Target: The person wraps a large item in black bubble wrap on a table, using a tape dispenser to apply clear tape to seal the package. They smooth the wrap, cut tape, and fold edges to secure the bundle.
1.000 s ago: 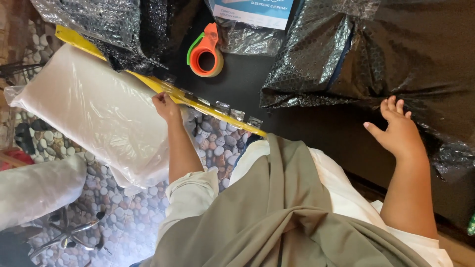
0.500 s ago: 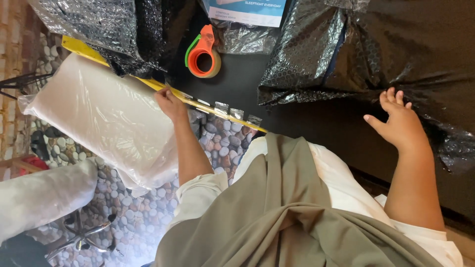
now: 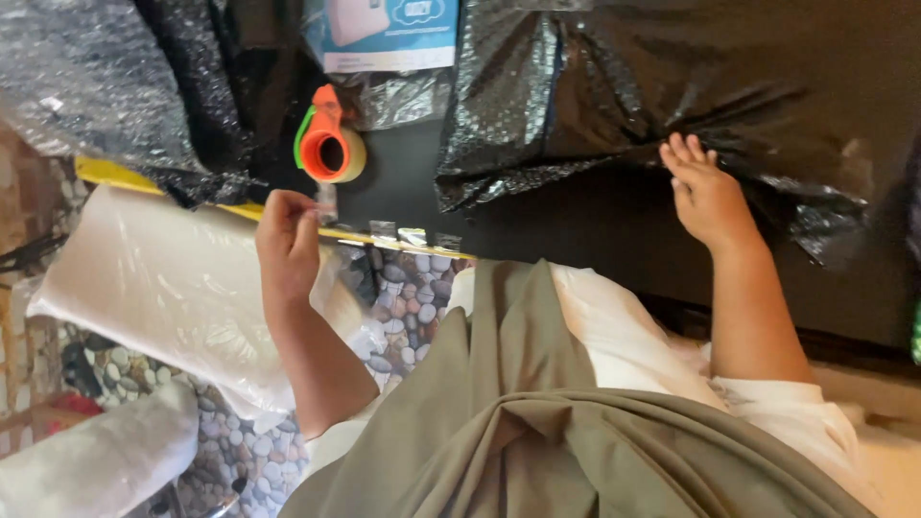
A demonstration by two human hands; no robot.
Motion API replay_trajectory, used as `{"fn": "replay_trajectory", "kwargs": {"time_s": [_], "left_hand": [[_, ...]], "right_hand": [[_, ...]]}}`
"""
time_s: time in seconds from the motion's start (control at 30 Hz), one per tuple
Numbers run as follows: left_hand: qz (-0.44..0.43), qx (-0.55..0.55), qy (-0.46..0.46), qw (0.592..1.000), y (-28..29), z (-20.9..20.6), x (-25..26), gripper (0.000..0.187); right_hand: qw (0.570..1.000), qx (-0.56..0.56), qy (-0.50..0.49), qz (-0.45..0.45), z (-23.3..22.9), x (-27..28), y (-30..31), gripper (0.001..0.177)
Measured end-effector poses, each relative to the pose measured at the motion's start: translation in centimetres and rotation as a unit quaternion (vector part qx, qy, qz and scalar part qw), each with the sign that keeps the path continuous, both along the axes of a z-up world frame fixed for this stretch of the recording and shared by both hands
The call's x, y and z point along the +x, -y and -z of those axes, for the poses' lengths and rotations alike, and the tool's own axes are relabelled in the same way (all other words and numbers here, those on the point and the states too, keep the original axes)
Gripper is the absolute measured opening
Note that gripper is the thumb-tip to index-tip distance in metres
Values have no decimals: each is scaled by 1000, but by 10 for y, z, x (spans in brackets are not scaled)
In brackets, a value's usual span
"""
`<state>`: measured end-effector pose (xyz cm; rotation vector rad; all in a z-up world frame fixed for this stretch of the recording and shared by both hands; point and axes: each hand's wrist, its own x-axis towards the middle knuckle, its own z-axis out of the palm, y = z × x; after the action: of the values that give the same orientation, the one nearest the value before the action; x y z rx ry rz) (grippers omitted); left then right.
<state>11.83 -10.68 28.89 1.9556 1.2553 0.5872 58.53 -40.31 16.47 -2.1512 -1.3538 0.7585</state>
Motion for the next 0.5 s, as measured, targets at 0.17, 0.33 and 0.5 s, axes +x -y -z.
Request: {"fn": "replay_trajectory", "kwargs": {"time_s": [0.17, 0.33, 0.5], "left_hand": [[294, -70, 105, 947, 36, 5, 119, 19], [511, -108, 36, 852, 87, 0, 251, 19], [583, -34, 60, 809, 110, 55, 350, 21]], "right_hand": [[970, 201, 138, 23, 71, 18, 17, 43], [950, 255, 168, 63, 73, 16, 11, 30], [950, 263, 147, 86, 82, 21, 6, 25]]}}
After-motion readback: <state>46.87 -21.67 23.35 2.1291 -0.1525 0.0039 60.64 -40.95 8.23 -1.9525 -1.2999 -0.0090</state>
